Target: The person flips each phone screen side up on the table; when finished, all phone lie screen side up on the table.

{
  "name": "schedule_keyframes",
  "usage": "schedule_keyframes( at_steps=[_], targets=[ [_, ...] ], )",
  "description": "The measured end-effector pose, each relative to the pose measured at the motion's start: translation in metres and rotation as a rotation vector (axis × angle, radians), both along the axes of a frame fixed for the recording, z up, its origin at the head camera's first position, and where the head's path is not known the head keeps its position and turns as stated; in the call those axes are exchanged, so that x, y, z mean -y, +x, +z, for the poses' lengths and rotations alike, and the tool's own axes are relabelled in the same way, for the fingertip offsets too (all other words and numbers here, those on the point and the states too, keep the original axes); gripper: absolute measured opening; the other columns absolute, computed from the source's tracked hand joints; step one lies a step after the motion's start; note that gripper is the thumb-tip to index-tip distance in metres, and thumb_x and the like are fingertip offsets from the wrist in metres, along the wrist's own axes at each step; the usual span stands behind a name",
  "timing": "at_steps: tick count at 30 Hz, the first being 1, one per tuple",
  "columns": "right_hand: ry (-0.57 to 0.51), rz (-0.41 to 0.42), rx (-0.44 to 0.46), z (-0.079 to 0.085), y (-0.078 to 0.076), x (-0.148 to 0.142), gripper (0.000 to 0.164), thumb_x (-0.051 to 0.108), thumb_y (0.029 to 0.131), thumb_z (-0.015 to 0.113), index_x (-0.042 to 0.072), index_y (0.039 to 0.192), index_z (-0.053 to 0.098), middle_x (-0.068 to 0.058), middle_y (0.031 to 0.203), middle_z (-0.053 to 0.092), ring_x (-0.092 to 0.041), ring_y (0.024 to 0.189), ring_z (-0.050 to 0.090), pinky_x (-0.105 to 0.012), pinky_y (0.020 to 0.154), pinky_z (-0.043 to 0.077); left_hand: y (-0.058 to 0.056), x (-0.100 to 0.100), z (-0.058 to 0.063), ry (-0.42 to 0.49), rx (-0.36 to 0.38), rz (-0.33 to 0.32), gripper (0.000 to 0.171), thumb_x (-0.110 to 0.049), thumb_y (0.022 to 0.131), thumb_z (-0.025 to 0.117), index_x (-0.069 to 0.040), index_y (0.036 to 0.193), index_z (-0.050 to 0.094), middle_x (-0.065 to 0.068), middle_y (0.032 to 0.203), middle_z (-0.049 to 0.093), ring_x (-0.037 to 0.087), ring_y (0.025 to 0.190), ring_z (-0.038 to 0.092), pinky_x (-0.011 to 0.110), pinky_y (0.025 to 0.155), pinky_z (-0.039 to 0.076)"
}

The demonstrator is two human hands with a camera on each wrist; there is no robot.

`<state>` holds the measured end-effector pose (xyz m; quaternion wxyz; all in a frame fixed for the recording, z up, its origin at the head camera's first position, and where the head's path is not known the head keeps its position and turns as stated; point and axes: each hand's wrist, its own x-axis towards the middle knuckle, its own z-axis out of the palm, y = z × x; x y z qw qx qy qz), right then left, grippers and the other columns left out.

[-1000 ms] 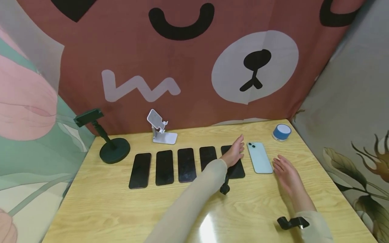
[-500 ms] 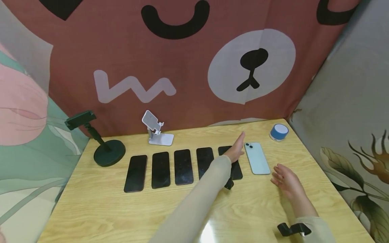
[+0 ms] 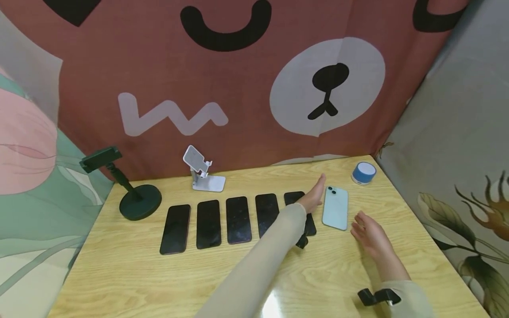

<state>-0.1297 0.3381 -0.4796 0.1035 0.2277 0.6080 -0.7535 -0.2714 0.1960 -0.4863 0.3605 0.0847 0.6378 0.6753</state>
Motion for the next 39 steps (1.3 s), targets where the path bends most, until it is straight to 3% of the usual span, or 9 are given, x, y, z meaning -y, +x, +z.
schedule_keyframes(
  at_steps=[2,4,10,15,20,23,29,33,39],
  targets=[
    [0.014,0.017,-0.031,-0.003,-0.006,0.001,0.072,0.042,0.102,0.023,0.003,0.147,-0.018,-0.014,0.155,-0.014,-0.026,0.144,-0.001,-0.032,0.114,0.012,0.001,-0.001,-0.001,0.031,0.033,0.038,0.070,-0.065,0.095,0.021,-0.027,0.153,0.013,0.005,0.158,0.013,0.028,0.143,0.018,0.047,0.108,0.029],
    [0.034,0.028,-0.049,-0.005,-0.012,0.001,0.074,0.043,0.102,0.023,0.001,0.146,-0.018,-0.016,0.156,-0.012,-0.028,0.144,-0.005,-0.036,0.115,0.007,0.003,0.000,-0.002,0.074,0.073,0.061,0.072,-0.064,0.095,0.023,-0.021,0.153,0.015,0.011,0.157,0.016,0.033,0.141,0.022,0.048,0.108,0.028],
    [0.117,0.044,-0.023,-0.008,-0.030,0.000,0.088,0.057,0.096,0.031,-0.001,0.148,-0.011,-0.021,0.156,-0.003,-0.031,0.144,0.000,-0.041,0.115,0.006,0.005,0.003,-0.001,0.102,0.106,0.069,0.081,-0.070,0.091,0.027,-0.019,0.153,0.016,0.011,0.156,0.017,0.036,0.138,0.025,0.052,0.105,0.030],
    [0.068,0.024,-0.012,-0.009,-0.034,-0.003,0.087,0.056,0.097,0.029,-0.002,0.148,-0.010,-0.020,0.156,-0.001,-0.028,0.144,0.002,-0.038,0.115,0.009,0.003,0.003,-0.005,0.114,0.137,0.104,0.084,-0.072,0.089,0.031,-0.020,0.153,0.017,0.010,0.156,0.019,0.038,0.137,0.026,0.055,0.103,0.032],
    [0.021,-0.027,-0.010,-0.010,-0.031,-0.004,0.083,0.054,0.098,0.028,-0.002,0.150,-0.003,-0.017,0.156,0.008,-0.020,0.132,0.025,-0.027,0.108,0.023,0.004,0.002,-0.004,0.144,0.188,0.126,0.086,-0.069,0.091,0.029,-0.010,0.152,0.016,0.016,0.154,0.022,0.037,0.138,0.025,0.055,0.105,0.028],
    [-0.009,-0.062,-0.040,-0.010,-0.029,-0.003,0.081,0.051,0.098,0.030,-0.002,0.150,-0.001,-0.016,0.153,0.012,-0.017,0.131,0.026,-0.026,0.109,0.021,0.006,0.001,-0.005,0.153,0.207,0.137,0.091,-0.072,0.089,0.030,-0.007,0.151,0.017,0.016,0.153,0.024,0.036,0.138,0.025,0.053,0.107,0.026],
    [-0.131,-0.128,-0.105,-0.015,-0.027,0.000,0.065,0.020,0.103,0.034,0.008,0.151,-0.007,-0.004,0.155,0.010,-0.014,0.142,0.008,-0.024,0.113,0.012,0.011,-0.001,-0.005,0.192,0.242,0.193,0.092,-0.071,0.088,0.035,-0.004,0.150,0.022,0.016,0.153,0.023,0.038,0.139,0.023,0.054,0.107,0.026],
    [-0.127,-0.140,-0.153,-0.022,-0.026,0.001,0.073,-0.014,0.092,0.025,0.011,0.152,-0.008,-0.004,0.158,0.004,-0.014,0.143,0.005,-0.022,0.111,0.017,0.014,-0.002,-0.006,0.208,0.247,0.218,0.092,-0.071,0.087,0.038,-0.005,0.149,0.025,0.017,0.153,0.025,0.038,0.138,0.024,0.055,0.106,0.026],
    [-0.110,-0.134,-0.195,-0.027,-0.025,0.002,0.086,-0.022,0.082,0.022,0.018,0.153,-0.007,-0.003,0.159,0.003,-0.016,0.143,0.005,-0.018,0.101,0.028,0.016,-0.001,-0.008,0.234,0.240,0.259,0.092,-0.071,0.087,0.040,-0.005,0.149,0.026,0.019,0.151,0.028,0.038,0.137,0.026,0.055,0.106,0.027]
  ],
)
